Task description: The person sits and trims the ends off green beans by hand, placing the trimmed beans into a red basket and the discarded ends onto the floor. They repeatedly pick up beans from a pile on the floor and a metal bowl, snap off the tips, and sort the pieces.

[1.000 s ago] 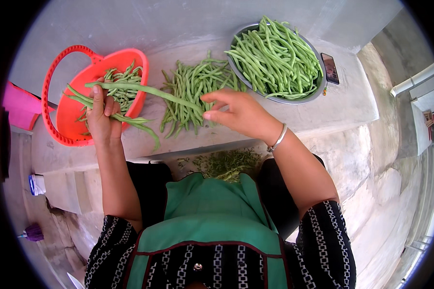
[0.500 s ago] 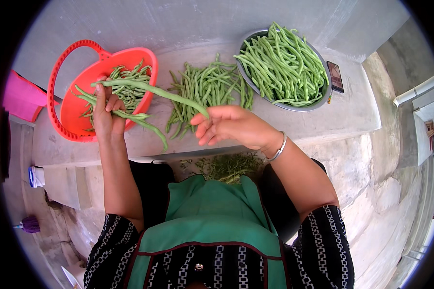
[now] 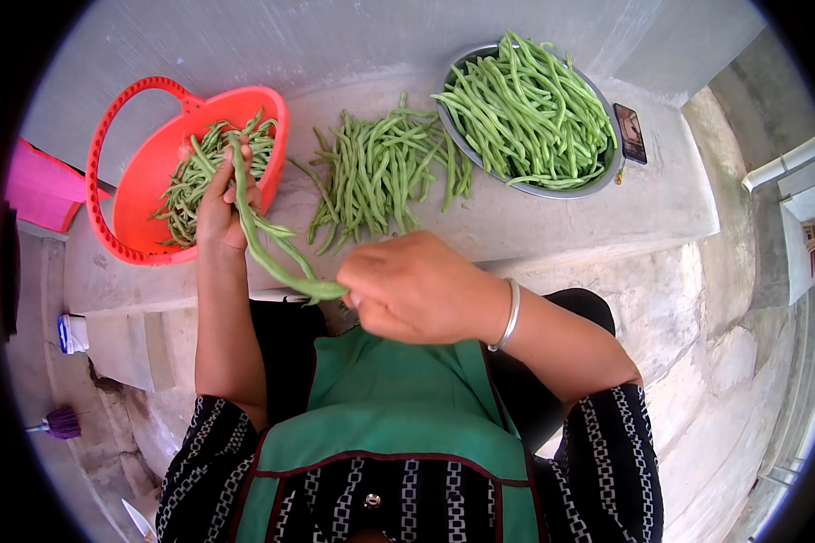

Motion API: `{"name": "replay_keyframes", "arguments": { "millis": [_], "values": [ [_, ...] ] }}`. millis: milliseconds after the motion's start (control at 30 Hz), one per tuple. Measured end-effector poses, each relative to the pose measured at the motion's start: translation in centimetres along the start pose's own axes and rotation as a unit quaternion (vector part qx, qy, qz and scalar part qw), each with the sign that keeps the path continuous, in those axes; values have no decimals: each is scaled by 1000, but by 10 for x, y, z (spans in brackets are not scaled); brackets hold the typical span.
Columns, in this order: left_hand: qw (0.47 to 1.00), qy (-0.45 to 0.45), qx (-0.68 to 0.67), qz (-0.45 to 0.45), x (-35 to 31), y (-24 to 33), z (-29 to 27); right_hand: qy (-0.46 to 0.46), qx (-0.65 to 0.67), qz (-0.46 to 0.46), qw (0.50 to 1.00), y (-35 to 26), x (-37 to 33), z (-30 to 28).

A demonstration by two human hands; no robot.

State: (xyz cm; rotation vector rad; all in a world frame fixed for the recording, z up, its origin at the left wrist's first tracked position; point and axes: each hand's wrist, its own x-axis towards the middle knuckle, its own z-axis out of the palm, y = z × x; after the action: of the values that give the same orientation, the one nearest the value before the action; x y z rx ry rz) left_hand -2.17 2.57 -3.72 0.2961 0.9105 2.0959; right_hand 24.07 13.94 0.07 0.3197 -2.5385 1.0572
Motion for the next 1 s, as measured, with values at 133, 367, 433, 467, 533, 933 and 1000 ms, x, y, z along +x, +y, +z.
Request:
{"name": "replay_keyframes", "arguments": {
  "millis": [133, 367, 433, 467, 533, 933, 1000],
  "values": [
    [988, -72, 18, -132, -7, -28, 16, -65, -4, -71, 995, -11, 2, 22],
    [977, -61, 103, -177, -20, -64, 43, -119, 66, -127, 982, -19, 6, 53],
    [977, -67, 115, -164, -17, -65, 44, -142, 57, -102, 983, -20, 7, 54],
    [981, -68, 113, -143, -13, -62, 42, -158, 44, -72, 984, -19, 8, 50],
    [987, -67, 112, -99, -3, -48, 33, -208, 3, -25, 978, -10, 5, 38],
    [985, -17, 171, -19, -3, -69, 49, 73, 43, 282, 956, 35, 8, 14],
    [980, -33, 194, -17, -11, -82, 59, 74, 45, 281, 956, 50, 8, 30]
  ]
}}
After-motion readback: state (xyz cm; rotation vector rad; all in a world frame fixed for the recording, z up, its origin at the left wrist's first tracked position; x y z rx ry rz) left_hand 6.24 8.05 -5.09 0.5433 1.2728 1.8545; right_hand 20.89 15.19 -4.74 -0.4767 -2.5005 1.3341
